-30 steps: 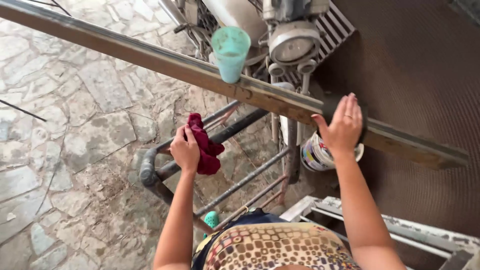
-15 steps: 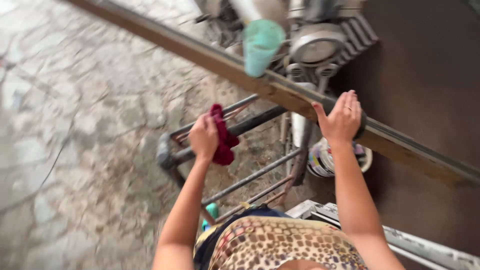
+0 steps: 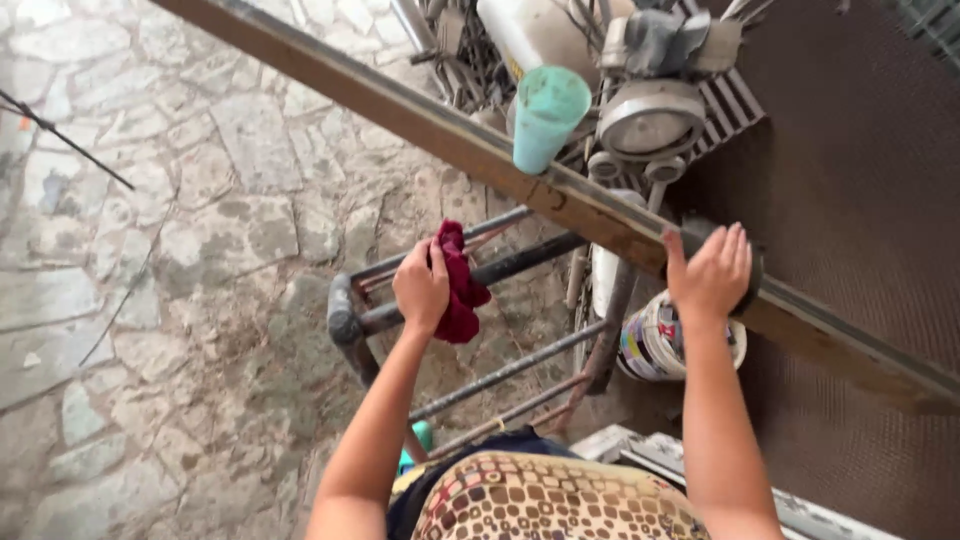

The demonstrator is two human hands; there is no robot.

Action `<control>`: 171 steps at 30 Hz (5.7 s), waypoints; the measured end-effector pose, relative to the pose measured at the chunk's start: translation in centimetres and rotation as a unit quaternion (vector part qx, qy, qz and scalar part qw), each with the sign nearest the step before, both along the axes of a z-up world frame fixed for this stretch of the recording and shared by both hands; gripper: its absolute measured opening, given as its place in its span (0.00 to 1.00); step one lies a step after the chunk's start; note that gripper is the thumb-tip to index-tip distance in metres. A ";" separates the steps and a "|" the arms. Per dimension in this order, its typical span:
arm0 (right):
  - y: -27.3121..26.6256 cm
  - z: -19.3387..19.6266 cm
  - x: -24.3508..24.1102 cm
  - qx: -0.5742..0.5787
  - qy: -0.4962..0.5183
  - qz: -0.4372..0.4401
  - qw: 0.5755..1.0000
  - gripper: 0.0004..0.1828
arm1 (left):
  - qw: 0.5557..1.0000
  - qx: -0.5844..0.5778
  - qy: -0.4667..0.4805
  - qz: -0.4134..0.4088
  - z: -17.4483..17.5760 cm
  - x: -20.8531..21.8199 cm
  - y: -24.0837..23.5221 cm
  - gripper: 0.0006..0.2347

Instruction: Sanding a metal beam with a sanding block and wiping it with a cloth.

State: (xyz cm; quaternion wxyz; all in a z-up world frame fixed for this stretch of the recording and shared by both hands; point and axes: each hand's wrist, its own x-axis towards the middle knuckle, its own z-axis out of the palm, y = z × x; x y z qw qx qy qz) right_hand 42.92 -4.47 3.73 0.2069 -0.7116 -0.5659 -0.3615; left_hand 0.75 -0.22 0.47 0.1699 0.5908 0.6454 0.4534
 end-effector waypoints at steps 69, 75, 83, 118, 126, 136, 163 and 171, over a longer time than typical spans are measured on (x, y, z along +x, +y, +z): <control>1.6 2.2 -8.2 0.010 0.044 0.070 0.997 0.61 | 0.999 0.029 0.018 0.005 -0.1 -0.7 -0.2 0.11; -4.7 2.4 -2.9 -0.030 0.020 -0.050 0.998 0.55 | 1.000 0.024 0.015 0.009 0.1 -0.7 0.0 0.10; 0.8 0.1 -4.3 -0.021 0.037 0.035 0.998 0.55 | 1.000 0.012 0.016 0.005 -0.6 -0.9 0.0 0.11; -5.9 0.0 3.3 -0.008 0.060 -0.054 0.997 0.59 | 0.999 0.004 0.012 0.029 -0.3 -0.6 -0.1 0.11; -3.8 2.2 -4.4 -0.012 0.035 0.013 0.999 0.60 | 0.999 0.016 0.023 0.032 -0.6 -0.5 0.1 0.10; -1.7 -1.6 5.4 -0.019 0.019 -0.082 0.996 0.56 | 0.999 0.010 0.032 0.024 -1.1 -0.6 0.2 0.11; -4.0 -1.1 7.1 -0.020 0.009 -0.074 0.997 0.51 | 0.999 0.025 0.032 -0.022 -1.1 -1.2 0.0 0.10; -9.8 2.0 0.5 -0.015 0.042 -0.013 0.999 0.59 | 0.998 0.041 0.043 -0.010 -2.4 -1.7 0.4 0.10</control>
